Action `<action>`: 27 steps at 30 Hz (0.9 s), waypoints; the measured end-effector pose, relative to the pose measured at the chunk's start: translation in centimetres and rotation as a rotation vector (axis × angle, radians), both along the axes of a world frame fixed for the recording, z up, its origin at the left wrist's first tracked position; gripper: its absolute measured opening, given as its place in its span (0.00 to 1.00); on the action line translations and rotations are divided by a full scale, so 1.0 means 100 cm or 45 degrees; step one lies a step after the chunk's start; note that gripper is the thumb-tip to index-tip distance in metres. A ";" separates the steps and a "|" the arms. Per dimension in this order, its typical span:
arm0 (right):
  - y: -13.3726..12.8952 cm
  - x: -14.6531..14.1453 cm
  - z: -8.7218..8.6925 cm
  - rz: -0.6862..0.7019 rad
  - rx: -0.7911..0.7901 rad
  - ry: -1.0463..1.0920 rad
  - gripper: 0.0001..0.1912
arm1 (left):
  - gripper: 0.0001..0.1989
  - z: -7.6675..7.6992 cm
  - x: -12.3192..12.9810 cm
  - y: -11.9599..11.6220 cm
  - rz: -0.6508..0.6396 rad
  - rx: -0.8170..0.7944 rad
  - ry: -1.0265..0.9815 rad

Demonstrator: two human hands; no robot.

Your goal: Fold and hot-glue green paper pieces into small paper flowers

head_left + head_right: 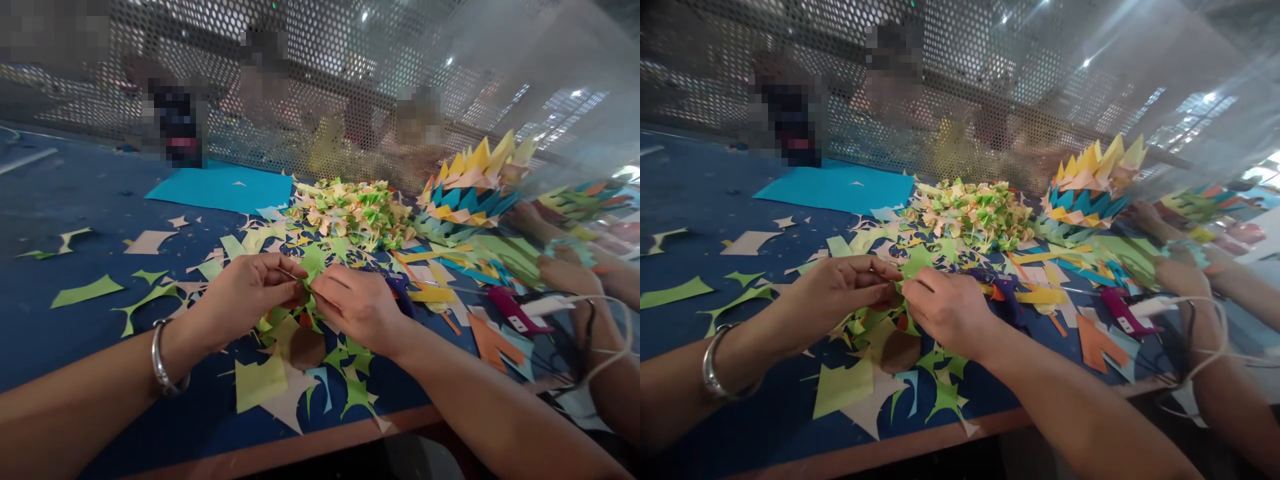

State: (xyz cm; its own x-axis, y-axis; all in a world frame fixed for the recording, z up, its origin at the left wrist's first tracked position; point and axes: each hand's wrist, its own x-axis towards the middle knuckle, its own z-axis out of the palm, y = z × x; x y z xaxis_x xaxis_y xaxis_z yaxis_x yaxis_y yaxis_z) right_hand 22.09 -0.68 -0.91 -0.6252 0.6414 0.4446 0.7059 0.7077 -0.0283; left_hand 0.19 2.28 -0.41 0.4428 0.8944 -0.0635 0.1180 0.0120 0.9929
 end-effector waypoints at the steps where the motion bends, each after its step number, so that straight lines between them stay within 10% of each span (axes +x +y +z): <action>1: 0.000 0.000 -0.001 0.003 0.030 -0.013 0.17 | 0.13 0.003 -0.001 0.001 -0.027 0.019 0.063; 9: 0.000 0.002 -0.011 -0.029 0.010 0.026 0.16 | 0.11 0.023 -0.023 0.014 -0.029 0.485 0.699; 27: 0.000 0.002 -0.007 0.063 -0.128 0.472 0.09 | 0.16 0.006 -0.015 0.006 -0.080 0.365 0.461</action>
State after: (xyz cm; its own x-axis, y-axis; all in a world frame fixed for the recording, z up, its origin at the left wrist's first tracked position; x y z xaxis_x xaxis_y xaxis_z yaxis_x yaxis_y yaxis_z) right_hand 22.27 -0.71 -1.59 -0.4654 0.6660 0.5830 0.5996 0.7217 -0.3458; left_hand -1.30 2.93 0.21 0.4914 0.8707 0.0219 0.4493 -0.2749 0.8500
